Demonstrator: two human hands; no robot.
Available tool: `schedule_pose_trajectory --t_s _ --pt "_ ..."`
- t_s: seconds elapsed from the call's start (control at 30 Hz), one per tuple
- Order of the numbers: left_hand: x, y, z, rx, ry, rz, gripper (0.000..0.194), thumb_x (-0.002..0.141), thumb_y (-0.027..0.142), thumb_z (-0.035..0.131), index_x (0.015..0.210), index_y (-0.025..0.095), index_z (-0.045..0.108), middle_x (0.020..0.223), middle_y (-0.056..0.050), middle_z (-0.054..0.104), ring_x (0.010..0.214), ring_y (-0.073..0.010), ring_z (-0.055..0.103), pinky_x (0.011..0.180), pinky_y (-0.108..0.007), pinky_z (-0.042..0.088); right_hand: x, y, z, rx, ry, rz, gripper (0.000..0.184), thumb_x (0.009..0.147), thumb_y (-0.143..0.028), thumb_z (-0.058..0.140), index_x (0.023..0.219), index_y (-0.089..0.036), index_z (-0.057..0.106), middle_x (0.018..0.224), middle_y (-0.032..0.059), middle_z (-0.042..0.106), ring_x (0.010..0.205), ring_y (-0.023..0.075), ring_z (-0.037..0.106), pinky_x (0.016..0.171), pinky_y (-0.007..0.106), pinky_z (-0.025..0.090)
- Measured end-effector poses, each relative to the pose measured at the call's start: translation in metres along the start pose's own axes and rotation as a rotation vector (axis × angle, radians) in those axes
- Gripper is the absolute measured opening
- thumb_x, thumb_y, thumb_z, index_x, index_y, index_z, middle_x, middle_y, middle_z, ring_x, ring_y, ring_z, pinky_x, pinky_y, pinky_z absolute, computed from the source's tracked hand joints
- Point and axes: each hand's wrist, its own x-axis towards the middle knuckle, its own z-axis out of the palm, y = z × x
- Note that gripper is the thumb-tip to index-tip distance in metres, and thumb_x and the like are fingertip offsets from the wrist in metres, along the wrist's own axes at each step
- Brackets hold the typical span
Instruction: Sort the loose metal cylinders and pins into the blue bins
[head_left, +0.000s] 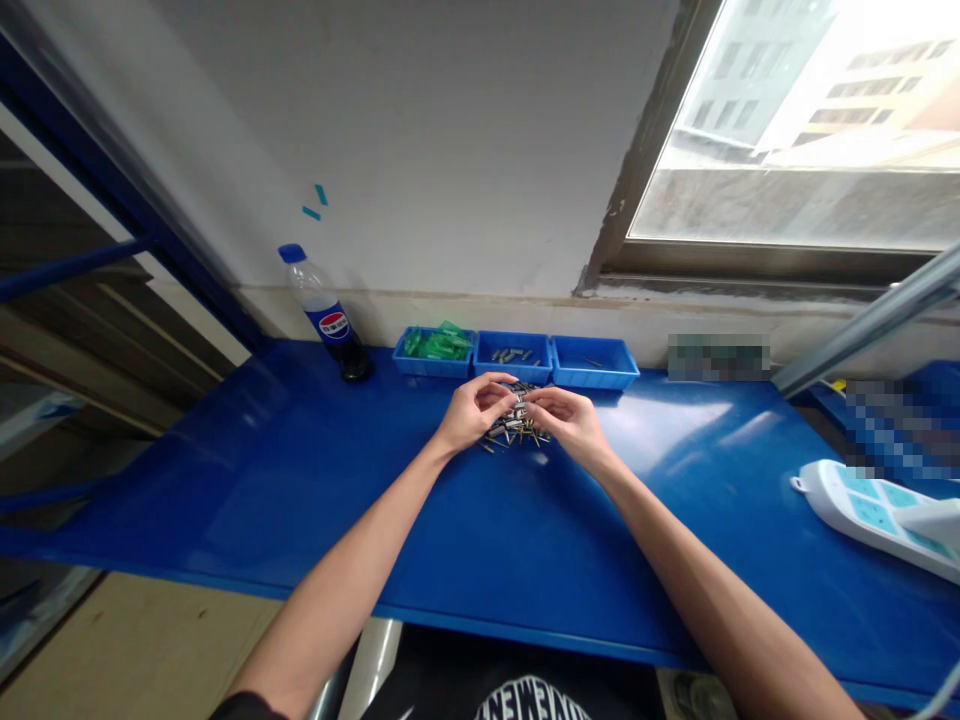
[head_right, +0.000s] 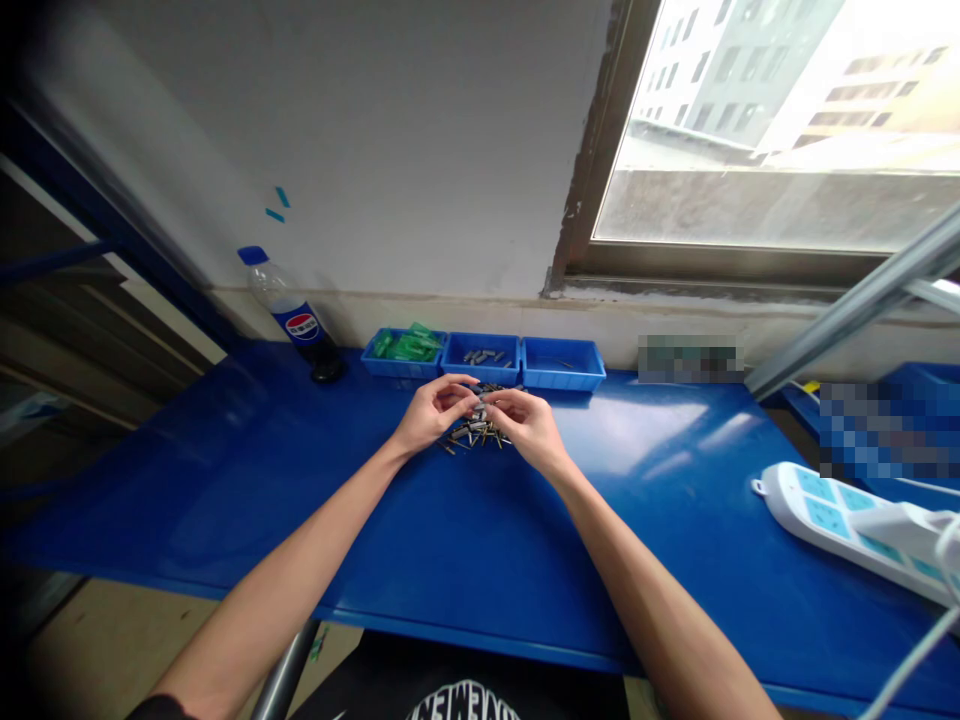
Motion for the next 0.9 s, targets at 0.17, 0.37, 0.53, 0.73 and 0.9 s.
schedule_pose_trajectory --t_s 0.17,0.37,0.53,0.73,0.9 --pt "0.003 -0.012 -0.012 0.533 0.062 0.196 0.025 0.1 0.019 0.054 0.112 0.018 0.076 0.115 -0.009 0.078 0.107 -0.0229 0.073 0.103 -0.041 0.058 0.001 -0.001 -0.006 -0.14 0.091 -0.012 0.028 0.083 -0.046 0.074 0.089 -0.018 0.074 0.069 0.0013 0.066 0.059 0.0159 0.056 0.057 0.029 0.043" --pt "0.004 -0.024 -0.018 0.828 -0.143 0.24 0.056 0.091 0.001 0.045 0.138 0.02 0.068 0.146 -0.008 0.066 0.138 -0.0258 0.056 0.118 -0.05 0.048 -0.002 -0.007 -0.007 -0.273 0.163 -0.026 0.035 0.089 -0.051 0.067 0.08 -0.018 0.073 0.073 0.0036 0.07 0.063 0.0175 0.058 0.061 0.031 0.045" --pt "0.002 -0.023 -0.016 0.913 -0.076 0.225 0.04 0.098 0.011 0.05 0.128 0.018 0.074 0.136 -0.011 0.071 0.13 -0.0282 0.061 0.115 -0.051 0.049 -0.003 -0.006 -0.005 -0.131 0.174 -0.087 0.035 0.091 -0.05 0.068 0.109 -0.022 0.077 0.101 0.0074 0.078 0.09 0.0242 0.07 0.078 0.035 0.056" --pt "0.0 -0.019 -0.022 0.945 0.081 0.178 0.027 0.095 0.013 0.059 0.114 0.019 0.077 0.114 -0.01 0.075 0.102 -0.0248 0.071 0.096 -0.039 0.059 -0.001 -0.002 -0.006 -0.023 0.112 -0.18 0.057 0.092 -0.043 0.07 0.147 -0.034 0.058 0.156 0.0054 0.056 0.139 0.0288 0.055 0.109 0.045 0.052" --pt "0.0 -0.02 -0.024 0.797 0.117 0.141 0.022 0.094 0.014 0.062 0.111 0.018 0.077 0.11 -0.01 0.075 0.095 -0.0231 0.072 0.092 -0.036 0.059 -0.001 0.0 -0.005 -0.027 0.088 -0.147 0.052 0.092 -0.045 0.07 0.142 -0.031 0.063 0.15 0.0076 0.061 0.129 0.0289 0.063 0.105 0.044 0.055"
